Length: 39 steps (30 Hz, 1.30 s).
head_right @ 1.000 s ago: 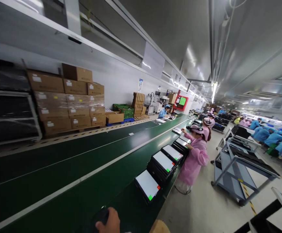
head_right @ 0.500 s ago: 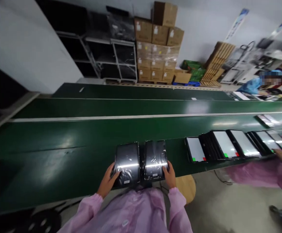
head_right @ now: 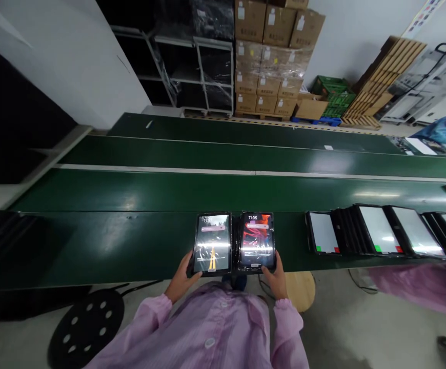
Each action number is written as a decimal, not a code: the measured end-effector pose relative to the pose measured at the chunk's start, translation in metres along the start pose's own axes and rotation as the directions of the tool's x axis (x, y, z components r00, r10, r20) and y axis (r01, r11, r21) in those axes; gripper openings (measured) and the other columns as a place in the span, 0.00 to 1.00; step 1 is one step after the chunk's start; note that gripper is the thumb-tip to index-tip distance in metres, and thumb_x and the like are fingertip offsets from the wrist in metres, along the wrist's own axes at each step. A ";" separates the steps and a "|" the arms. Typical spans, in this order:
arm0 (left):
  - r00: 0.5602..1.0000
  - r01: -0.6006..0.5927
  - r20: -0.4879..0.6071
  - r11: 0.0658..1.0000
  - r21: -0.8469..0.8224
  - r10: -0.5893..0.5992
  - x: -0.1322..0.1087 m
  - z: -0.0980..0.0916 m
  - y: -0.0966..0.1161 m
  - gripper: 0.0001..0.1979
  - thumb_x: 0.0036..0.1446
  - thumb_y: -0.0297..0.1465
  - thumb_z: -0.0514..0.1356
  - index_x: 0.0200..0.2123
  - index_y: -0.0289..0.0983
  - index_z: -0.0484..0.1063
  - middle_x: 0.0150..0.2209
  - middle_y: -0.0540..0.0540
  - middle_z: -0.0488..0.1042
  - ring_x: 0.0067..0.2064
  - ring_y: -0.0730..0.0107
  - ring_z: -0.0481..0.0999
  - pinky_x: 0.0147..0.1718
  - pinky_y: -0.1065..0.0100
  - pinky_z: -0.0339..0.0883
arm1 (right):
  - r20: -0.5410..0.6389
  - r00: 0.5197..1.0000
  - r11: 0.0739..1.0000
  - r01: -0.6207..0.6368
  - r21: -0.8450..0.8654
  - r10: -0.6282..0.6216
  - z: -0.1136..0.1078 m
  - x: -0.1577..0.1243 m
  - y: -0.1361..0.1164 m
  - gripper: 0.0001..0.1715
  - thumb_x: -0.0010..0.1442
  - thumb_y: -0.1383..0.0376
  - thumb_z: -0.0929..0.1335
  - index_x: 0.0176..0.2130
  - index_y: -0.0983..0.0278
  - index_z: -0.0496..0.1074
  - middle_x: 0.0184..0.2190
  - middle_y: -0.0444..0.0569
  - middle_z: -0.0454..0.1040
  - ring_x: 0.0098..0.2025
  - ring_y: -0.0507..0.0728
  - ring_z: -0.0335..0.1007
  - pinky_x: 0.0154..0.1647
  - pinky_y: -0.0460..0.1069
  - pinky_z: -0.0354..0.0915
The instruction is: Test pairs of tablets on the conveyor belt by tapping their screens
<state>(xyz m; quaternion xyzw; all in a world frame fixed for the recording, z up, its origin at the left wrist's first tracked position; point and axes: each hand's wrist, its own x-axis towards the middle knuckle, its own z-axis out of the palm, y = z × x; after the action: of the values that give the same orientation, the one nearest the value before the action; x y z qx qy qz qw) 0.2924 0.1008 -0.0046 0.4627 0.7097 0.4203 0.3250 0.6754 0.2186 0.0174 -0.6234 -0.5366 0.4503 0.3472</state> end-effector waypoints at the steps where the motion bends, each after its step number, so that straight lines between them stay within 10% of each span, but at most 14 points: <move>1: 1.000 -0.008 -0.011 1.000 0.017 0.009 0.004 0.000 0.002 0.42 0.55 0.46 0.65 0.69 0.39 0.59 0.68 0.34 0.62 0.71 0.47 0.61 0.70 0.47 0.55 | -0.013 1.000 1.000 0.002 -0.009 -0.002 0.001 0.003 -0.001 0.56 0.53 0.45 0.74 0.71 0.64 0.57 0.69 0.58 0.64 0.69 0.67 0.61 0.69 0.60 0.60; 10: 0.983 0.159 -0.104 0.986 0.042 -0.154 0.082 -0.005 0.039 0.35 0.60 0.52 0.57 0.61 0.33 0.68 0.51 0.35 0.73 0.52 0.50 0.77 0.57 0.47 0.69 | -0.215 0.977 0.983 -0.058 -0.173 0.020 0.023 0.068 -0.043 0.48 0.52 0.43 0.70 0.62 0.70 0.68 0.60 0.65 0.73 0.62 0.70 0.70 0.67 0.62 0.61; 19: 0.984 0.033 0.175 0.999 0.030 -0.038 0.002 -0.016 0.013 0.46 0.60 0.45 0.62 0.75 0.39 0.46 0.75 0.37 0.51 0.76 0.49 0.49 0.73 0.47 0.45 | 0.055 0.998 0.998 -0.035 -0.043 0.037 -0.005 0.000 -0.028 0.57 0.55 0.45 0.73 0.74 0.61 0.53 0.73 0.54 0.57 0.74 0.66 0.53 0.72 0.60 0.56; 39: 0.983 0.093 -0.156 0.995 -0.040 -0.098 -0.006 0.020 0.023 0.37 0.61 0.45 0.62 0.67 0.36 0.58 0.67 0.33 0.63 0.68 0.49 0.64 0.69 0.46 0.55 | -0.185 0.981 0.969 -0.099 -0.228 0.057 0.015 0.012 -0.032 0.52 0.53 0.42 0.72 0.66 0.69 0.62 0.63 0.64 0.68 0.63 0.71 0.65 0.65 0.62 0.62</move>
<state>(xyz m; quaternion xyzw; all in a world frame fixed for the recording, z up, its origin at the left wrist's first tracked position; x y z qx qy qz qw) 0.3200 0.1059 0.0075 0.3880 0.7476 0.4512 0.2951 0.6498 0.2359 0.0390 -0.7185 -0.5283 0.3393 0.2991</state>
